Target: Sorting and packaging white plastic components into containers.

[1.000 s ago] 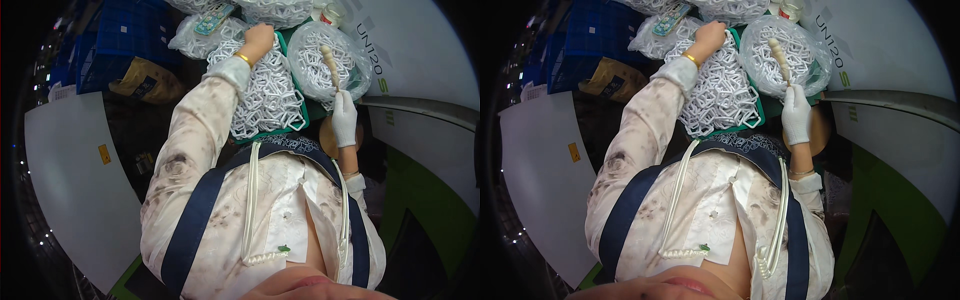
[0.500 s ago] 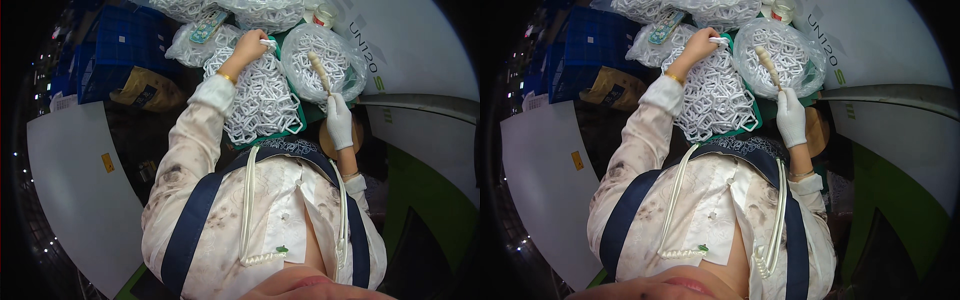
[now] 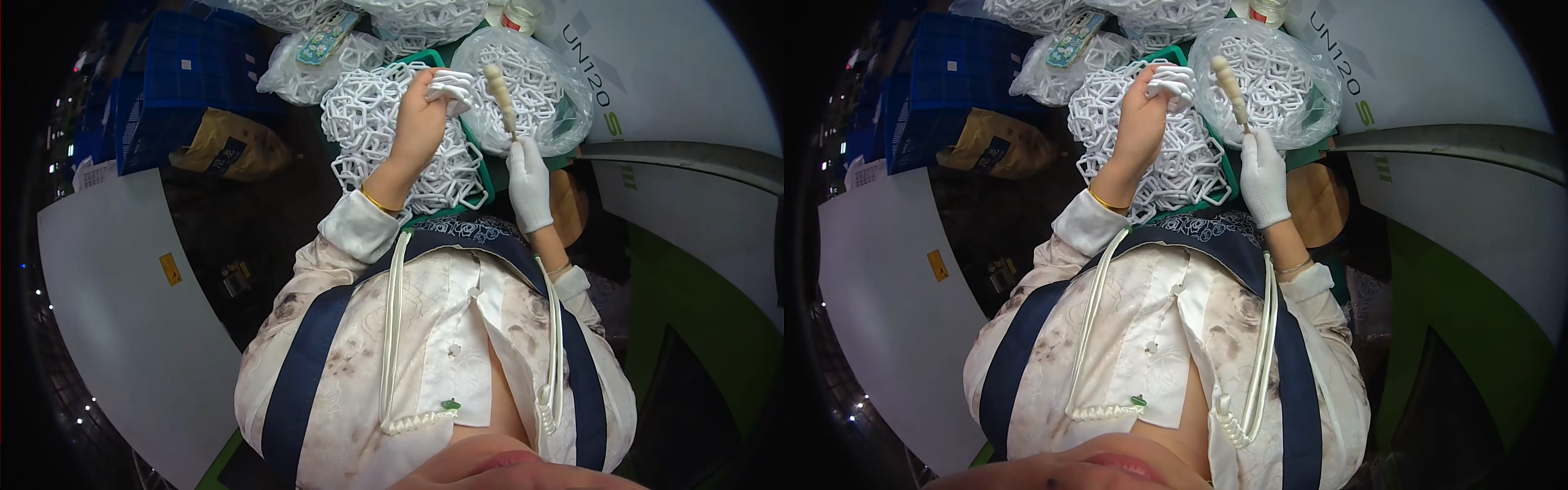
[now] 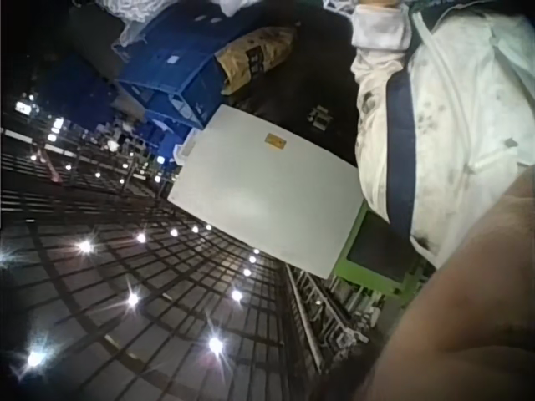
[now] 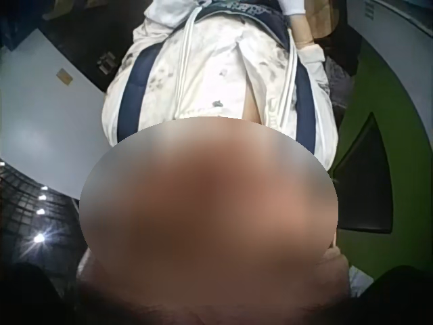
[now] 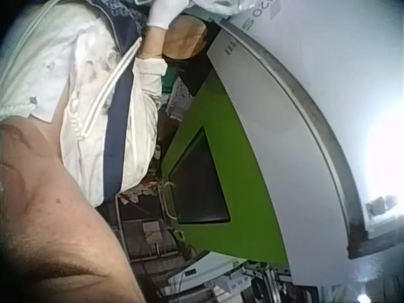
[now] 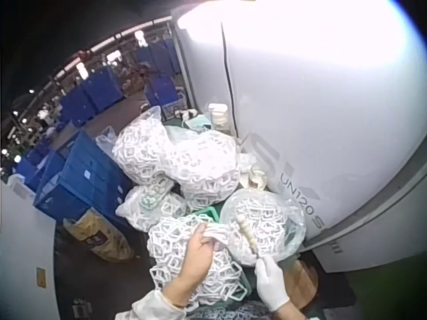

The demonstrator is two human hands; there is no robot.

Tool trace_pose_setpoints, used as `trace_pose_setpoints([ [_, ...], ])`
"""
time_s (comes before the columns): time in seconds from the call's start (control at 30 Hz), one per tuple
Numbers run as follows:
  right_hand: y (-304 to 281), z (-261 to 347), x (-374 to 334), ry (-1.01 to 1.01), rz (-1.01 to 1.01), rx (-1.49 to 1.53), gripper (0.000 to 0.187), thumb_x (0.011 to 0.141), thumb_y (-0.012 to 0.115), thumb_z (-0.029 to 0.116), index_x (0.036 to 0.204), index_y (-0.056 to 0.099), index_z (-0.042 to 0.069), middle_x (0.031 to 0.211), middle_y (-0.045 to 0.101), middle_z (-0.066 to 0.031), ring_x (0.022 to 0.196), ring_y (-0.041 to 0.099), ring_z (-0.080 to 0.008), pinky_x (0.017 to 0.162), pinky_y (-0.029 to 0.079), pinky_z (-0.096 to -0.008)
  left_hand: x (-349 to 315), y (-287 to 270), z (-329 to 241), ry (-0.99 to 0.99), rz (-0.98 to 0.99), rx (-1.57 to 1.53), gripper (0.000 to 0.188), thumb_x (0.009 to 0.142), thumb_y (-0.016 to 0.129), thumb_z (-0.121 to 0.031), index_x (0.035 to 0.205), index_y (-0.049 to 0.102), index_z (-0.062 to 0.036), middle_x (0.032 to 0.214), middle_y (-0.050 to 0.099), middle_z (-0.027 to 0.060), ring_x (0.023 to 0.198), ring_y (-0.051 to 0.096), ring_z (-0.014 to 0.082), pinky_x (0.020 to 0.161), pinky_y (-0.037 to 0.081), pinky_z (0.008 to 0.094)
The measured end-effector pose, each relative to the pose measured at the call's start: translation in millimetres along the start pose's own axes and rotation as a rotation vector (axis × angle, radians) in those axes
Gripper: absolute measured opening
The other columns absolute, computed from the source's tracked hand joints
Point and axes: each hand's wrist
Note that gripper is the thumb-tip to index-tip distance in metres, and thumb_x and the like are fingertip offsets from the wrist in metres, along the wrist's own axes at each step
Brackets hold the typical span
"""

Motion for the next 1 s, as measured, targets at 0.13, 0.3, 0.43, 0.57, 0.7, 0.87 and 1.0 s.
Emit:
trace_pose_setpoints([
  [0.13,5.3,44.3,8.5,-0.039,0.016,0.372,0.021,0.099,0.06,0.016,0.112,0.054,0.001,0.097,0.054,0.0031,0.084,0.047,-0.004,0.073,0.04,-0.0198,-7.7,14.3,26.2,-0.123,0.044,-0.405,0.021,0.097,0.049,0.002,0.116,0.058,-0.0013,0.107,0.066,0.0053,0.096,0.063,0.0138,0.087,0.05,0.0276],
  [0.3,-4.1,57.7,24.7,-0.115,0.08,0.281,0.028,0.094,0.065,0.017,0.113,0.055,0.0,0.096,0.055,-0.0013,0.084,0.05,-0.0065,0.074,0.044,-0.0236,-17.5,33.5,33.1,-0.3,0.013,-0.462,0.025,0.093,0.059,-0.003,0.118,0.061,-0.0048,0.106,0.066,0.0043,0.099,0.063,0.0152,0.084,0.052,0.0277],
  [0.43,-23.9,66.7,26.6,-0.084,0.207,0.076,0.03,0.091,0.066,0.021,0.111,0.057,0.001,0.087,0.055,-0.003,0.078,0.05,-0.0083,0.071,0.044,-0.0254,-11.7,24.0,3.2,0.409,0.043,0.614,0.032,0.081,0.067,-0.002,0.112,0.061,-0.0028,0.097,0.066,0.0088,0.094,0.065,0.0224,0.081,0.053,0.0323],
  [0.57,-21.7,62.0,21.2,-0.118,0.231,-0.021,0.028,0.096,0.062,0.023,0.112,0.056,0.001,0.087,0.058,-0.0043,0.078,0.052,-0.0104,0.071,0.045,-0.0269,-11.3,10.1,-5.2,0.514,0.31,1.144,0.029,0.083,0.057,0.003,0.111,0.061,-0.0038,0.096,0.066,0.0134,0.093,0.065,0.0245,0.078,0.053,0.0375],
  [0.7,-17.0,57.7,9.5,-0.267,0.022,0.071,0.02,0.105,0.046,0.018,0.111,0.057,0.002,0.084,0.06,-0.0092,0.075,0.056,-0.0162,0.072,0.047,-0.0307,-0.2,9.3,17.8,-0.067,0.207,0.3,0.021,0.094,0.052,-0.002,0.112,0.062,-0.0055,0.098,0.066,0.0083,0.082,0.064,0.0193,0.07,0.052,0.0334],
  [0.87,-32.0,19.9,-14.5,-0.196,0.145,-0.114,0.018,0.105,0.046,0.018,0.106,0.057,0.004,0.078,0.055,-0.0159,0.069,0.057,-0.024,0.069,0.046,-0.0317,3.4,-0.6,23.3,-0.474,0.099,-0.39,0.022,0.1,0.051,-0.009,0.121,0.059,-0.0096,0.097,0.064,0.0049,0.078,0.061,0.0141,0.067,0.052,0.0284],
  [1.0,-48.0,12.8,-13.7,-0.192,0.132,-0.307,0.018,0.103,0.047,0.015,0.102,0.06,0.003,0.076,0.055,-0.0127,0.066,0.054,-0.0186,0.066,0.045,-0.0305,6.5,-13.6,45.4,-0.59,0.27,-0.902,0.027,0.099,0.057,-0.01,0.126,0.057,-0.0089,0.101,0.064,0.0056,0.087,0.063,0.0167,0.077,0.054,0.032],
])
Point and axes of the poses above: each hand's wrist, its own x-axis towards the middle knuckle, its own y-axis out of the palm, z = x × y
